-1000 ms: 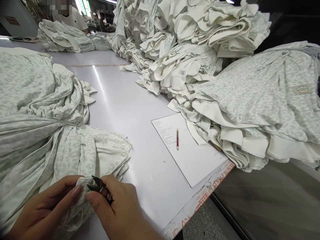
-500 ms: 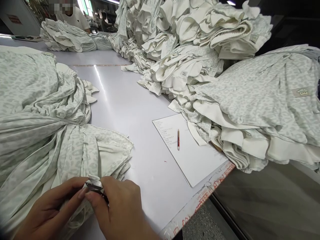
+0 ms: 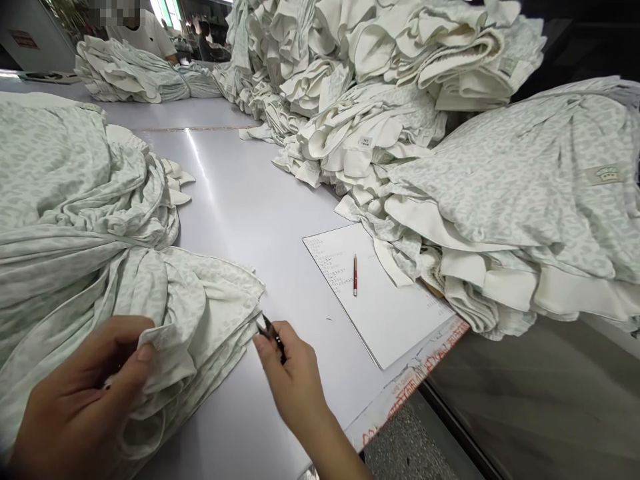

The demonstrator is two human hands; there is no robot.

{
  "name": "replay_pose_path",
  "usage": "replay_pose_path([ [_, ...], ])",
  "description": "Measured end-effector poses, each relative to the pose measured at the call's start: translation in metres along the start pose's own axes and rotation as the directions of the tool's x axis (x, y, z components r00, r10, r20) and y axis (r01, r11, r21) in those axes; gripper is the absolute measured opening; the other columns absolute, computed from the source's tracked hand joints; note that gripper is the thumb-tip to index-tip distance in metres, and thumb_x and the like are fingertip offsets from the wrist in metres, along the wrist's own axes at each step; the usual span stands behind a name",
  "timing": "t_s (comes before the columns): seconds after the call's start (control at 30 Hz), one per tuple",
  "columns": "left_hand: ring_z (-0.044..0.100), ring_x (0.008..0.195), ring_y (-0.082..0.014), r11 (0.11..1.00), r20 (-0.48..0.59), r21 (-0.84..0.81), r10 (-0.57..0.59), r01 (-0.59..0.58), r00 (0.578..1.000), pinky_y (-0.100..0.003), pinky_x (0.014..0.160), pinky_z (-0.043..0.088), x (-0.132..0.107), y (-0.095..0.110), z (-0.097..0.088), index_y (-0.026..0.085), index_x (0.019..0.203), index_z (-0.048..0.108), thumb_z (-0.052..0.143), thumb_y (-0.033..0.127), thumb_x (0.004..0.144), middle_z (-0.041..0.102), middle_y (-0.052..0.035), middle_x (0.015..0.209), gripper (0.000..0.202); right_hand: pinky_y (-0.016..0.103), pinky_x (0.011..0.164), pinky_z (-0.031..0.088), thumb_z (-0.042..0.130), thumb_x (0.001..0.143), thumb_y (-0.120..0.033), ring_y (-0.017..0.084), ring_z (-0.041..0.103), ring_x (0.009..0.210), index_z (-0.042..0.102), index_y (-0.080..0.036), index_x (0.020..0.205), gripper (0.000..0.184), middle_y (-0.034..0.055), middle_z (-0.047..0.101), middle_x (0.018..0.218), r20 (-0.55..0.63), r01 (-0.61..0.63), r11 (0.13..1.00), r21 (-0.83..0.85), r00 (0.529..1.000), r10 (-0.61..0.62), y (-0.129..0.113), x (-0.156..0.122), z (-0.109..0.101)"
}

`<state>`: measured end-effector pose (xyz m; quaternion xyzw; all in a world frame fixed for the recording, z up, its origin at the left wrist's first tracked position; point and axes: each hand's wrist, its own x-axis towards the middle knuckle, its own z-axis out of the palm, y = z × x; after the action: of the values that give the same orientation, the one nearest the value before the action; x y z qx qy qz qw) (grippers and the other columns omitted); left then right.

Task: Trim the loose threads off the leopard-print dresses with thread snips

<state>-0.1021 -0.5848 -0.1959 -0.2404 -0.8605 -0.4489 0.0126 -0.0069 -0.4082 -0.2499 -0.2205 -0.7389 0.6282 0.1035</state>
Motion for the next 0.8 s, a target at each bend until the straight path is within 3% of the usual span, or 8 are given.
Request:
replay_pose_path([
  [0.07, 0.059, 0.092, -0.0186, 0.964, 0.039, 0.111, 0.239, -0.242, 0.970, -0.029, 0.075, 0.046, 0.009, 0.008, 0.007, 0.023, 0.083, 0.054, 0.047, 0.025, 0.087, 0.056, -0.0047, 0.108, 0.009, 0.023, 0.052, 0.029, 0.048, 0.094, -0.046, 0.013, 0.034, 0.057, 0.044, -0.022, 0.074, 0.032, -0.0054, 0.037, 0.062, -0.027, -0.015, 0.999, 0.040, 0.999, 0.017, 0.007, 0.005, -0.004],
  [0.1, 0.059, 0.097, -0.0193, 0.943, 0.108, 0.148, 0.284, -0.298, 0.953, -0.030, 0.079, 0.047, 0.014, 0.011, 0.013, 0.022, 0.083, 0.053, 0.044, 0.024, 0.087, 0.056, -0.0064, 0.112, 0.010, 0.023, 0.052, 0.031, 0.048, 0.094, -0.047, 0.013, 0.035, 0.057, 0.044, -0.022, 0.074, 0.032, -0.0053, 0.038, 0.061, -0.032, -0.020, 0.998, 0.052, 0.999, 0.022, 0.009, 0.007, -0.005],
  [0.17, 0.062, 0.077, -0.0165, 0.929, 0.265, 0.237, 0.221, -0.285, 0.939, -0.027, 0.066, 0.047, 0.025, 0.014, 0.028, 0.023, 0.078, 0.048, 0.036, 0.024, 0.089, 0.061, -0.0038, 0.089, 0.016, 0.023, 0.054, 0.032, 0.048, 0.094, -0.048, 0.013, 0.037, 0.057, 0.044, -0.022, 0.074, 0.033, -0.0053, 0.040, 0.061, -0.037, -0.033, 0.996, 0.078, 0.999, 0.036, 0.013, 0.009, -0.005],
  [0.27, 0.049, 0.043, -0.0155, 0.893, 0.344, 0.412, 0.031, -0.181, 0.939, -0.025, 0.045, 0.032, 0.040, 0.012, 0.052, 0.023, 0.079, 0.045, 0.034, 0.030, 0.091, 0.045, 0.0067, 0.050, 0.018, 0.023, 0.054, 0.033, 0.049, 0.093, -0.048, 0.013, 0.036, 0.057, 0.045, -0.022, 0.075, 0.032, -0.0058, 0.040, 0.061, -0.029, -0.050, 0.994, 0.100, 0.998, 0.053, 0.012, 0.009, -0.005],
  [0.43, 0.061, 0.059, -0.0247, 0.795, 0.375, 0.585, -0.089, -0.161, 0.923, -0.027, 0.049, 0.026, 0.049, 0.007, 0.068, 0.020, 0.082, 0.050, 0.035, 0.031, 0.092, 0.065, -0.0058, 0.069, 0.021, 0.022, 0.053, 0.031, 0.049, 0.094, -0.047, 0.012, 0.034, 0.057, 0.045, -0.021, 0.074, 0.032, -0.0059, 0.040, 0.061, -0.014, -0.064, 0.993, 0.102, 0.998, 0.066, 0.008, 0.006, -0.009],
  [0.53, 0.061, 0.058, -0.0222, 0.781, 0.415, 0.598, -0.111, -0.179, 0.903, -0.027, 0.050, 0.027, 0.047, 0.008, 0.063, 0.022, 0.074, 0.049, 0.031, 0.026, 0.092, 0.064, -0.0033, 0.066, 0.025, 0.022, 0.052, 0.030, 0.049, 0.093, -0.046, 0.012, 0.033, 0.057, 0.045, -0.022, 0.074, 0.031, -0.0059, 0.039, 0.061, -0.016, -0.056, 0.994, 0.094, 0.998, 0.058, 0.009, 0.006, -0.010],
  [0.67, 0.057, 0.050, -0.0210, 0.768, 0.402, 0.617, -0.120, -0.171, 0.908, -0.025, 0.047, 0.025, 0.046, 0.009, 0.061, 0.021, 0.086, 0.049, 0.040, 0.040, 0.090, 0.061, -0.0013, 0.062, 0.021, 0.023, 0.051, 0.028, 0.050, 0.092, -0.046, 0.013, 0.032, 0.057, 0.047, -0.022, 0.075, 0.030, -0.0060, 0.036, 0.061, -0.010, -0.036, 0.996, 0.085, 0.999, 0.037, 0.012, 0.008, -0.008],
  [0.8, 0.054, 0.051, -0.0207, 0.777, 0.371, 0.599, -0.057, -0.192, 0.927, -0.027, 0.047, 0.021, 0.046, 0.007, 0.068, 0.022, 0.078, 0.050, 0.036, 0.028, 0.090, 0.058, -0.0017, 0.061, 0.019, 0.023, 0.051, 0.027, 0.050, 0.092, -0.045, 0.012, 0.030, 0.057, 0.047, -0.022, 0.075, 0.029, -0.0061, 0.034, 0.062, -0.009, -0.018, 0.997, 0.072, 1.000, 0.018, 0.013, 0.007, -0.008],
])
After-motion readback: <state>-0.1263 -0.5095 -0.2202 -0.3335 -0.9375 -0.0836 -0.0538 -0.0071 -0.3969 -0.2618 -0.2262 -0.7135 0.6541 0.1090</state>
